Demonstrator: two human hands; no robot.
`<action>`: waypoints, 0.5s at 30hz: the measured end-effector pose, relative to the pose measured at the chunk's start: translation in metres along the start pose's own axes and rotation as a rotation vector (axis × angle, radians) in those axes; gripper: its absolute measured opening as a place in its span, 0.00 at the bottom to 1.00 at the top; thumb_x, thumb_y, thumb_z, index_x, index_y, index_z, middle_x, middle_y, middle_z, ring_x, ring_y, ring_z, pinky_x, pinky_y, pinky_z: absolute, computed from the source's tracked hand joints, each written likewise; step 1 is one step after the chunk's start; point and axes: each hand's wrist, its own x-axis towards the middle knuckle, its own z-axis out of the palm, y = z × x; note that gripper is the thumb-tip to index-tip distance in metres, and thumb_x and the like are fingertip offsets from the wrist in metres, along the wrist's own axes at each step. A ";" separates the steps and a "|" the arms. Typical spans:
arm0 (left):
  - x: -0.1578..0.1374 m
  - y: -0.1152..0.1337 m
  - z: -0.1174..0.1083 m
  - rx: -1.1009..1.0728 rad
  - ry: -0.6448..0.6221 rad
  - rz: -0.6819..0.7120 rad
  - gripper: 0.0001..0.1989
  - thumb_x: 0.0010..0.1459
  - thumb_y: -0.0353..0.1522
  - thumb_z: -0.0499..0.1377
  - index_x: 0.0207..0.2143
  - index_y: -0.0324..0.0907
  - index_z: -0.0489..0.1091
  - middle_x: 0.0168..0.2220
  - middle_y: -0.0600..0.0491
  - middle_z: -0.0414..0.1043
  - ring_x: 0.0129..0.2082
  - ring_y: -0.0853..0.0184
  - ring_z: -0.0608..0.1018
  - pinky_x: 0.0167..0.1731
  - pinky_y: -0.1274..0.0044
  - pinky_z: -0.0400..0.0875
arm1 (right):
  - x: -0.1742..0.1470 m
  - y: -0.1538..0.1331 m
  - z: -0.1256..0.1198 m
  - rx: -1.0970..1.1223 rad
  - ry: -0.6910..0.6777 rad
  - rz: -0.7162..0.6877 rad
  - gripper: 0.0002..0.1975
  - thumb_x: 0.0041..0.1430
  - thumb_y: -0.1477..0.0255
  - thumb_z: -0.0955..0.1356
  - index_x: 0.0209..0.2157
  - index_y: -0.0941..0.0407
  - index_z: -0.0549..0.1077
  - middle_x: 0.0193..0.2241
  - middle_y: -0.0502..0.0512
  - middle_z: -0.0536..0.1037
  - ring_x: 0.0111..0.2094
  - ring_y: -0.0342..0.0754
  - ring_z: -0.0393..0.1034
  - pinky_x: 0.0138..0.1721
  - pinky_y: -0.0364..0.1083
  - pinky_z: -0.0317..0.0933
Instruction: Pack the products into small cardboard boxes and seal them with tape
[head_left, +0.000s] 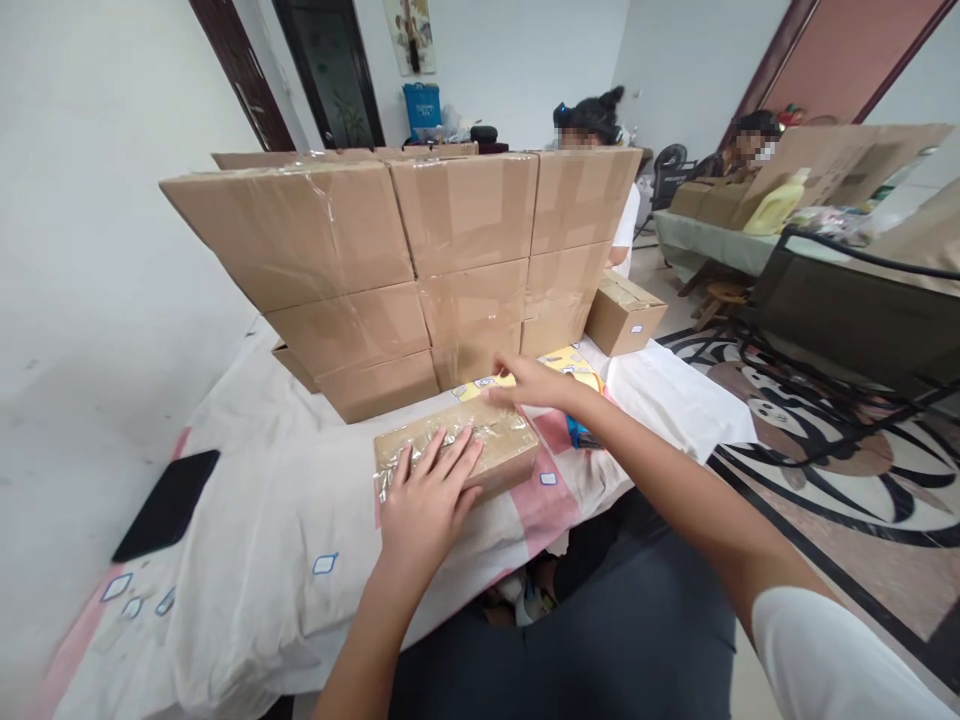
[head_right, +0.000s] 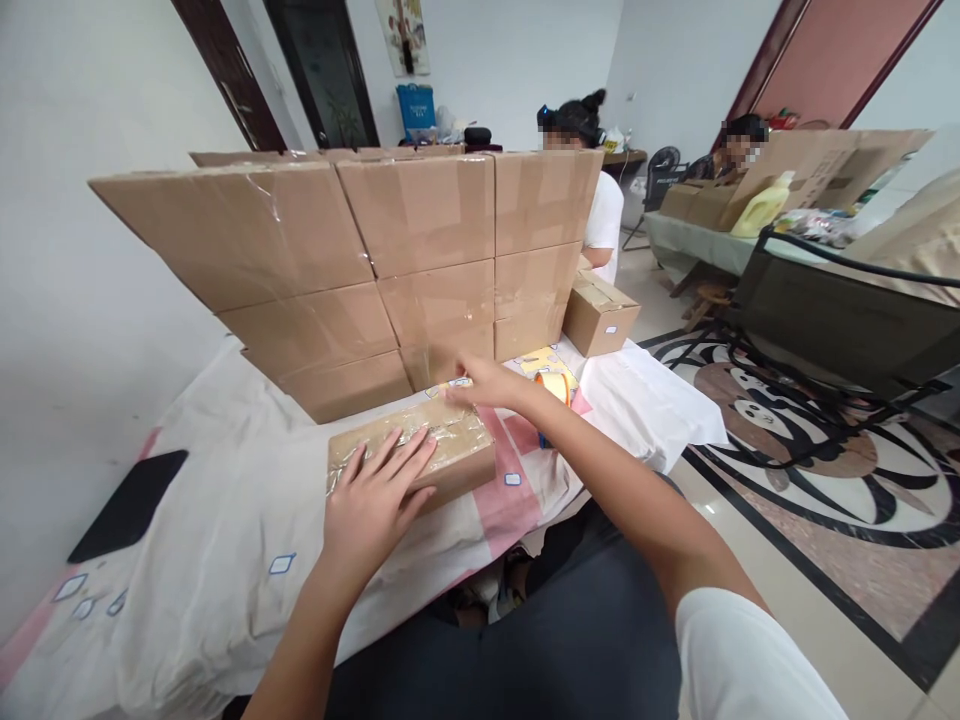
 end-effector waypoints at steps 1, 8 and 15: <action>0.000 -0.002 0.001 0.006 -0.005 0.013 0.26 0.68 0.37 0.55 0.68 0.53 0.60 0.68 0.55 0.60 0.69 0.55 0.64 0.66 0.54 0.59 | -0.012 0.010 0.005 0.135 -0.098 -0.065 0.35 0.59 0.55 0.73 0.60 0.60 0.63 0.56 0.67 0.71 0.56 0.57 0.69 0.56 0.54 0.63; 0.000 -0.032 0.007 0.099 0.168 0.382 0.25 0.66 0.41 0.58 0.64 0.56 0.65 0.65 0.60 0.66 0.64 0.60 0.71 0.67 0.64 0.57 | -0.094 0.043 0.055 0.417 -0.095 -0.296 0.72 0.36 0.54 0.82 0.72 0.53 0.37 0.71 0.71 0.42 0.73 0.65 0.38 0.70 0.60 0.42; 0.003 -0.041 0.023 0.098 0.468 0.714 0.21 0.61 0.35 0.63 0.57 0.49 0.72 0.60 0.55 0.74 0.60 0.60 0.75 0.72 0.62 0.49 | -0.151 0.033 0.069 0.439 0.338 -0.283 0.58 0.29 0.60 0.82 0.63 0.47 0.57 0.58 0.61 0.60 0.62 0.64 0.60 0.63 0.60 0.57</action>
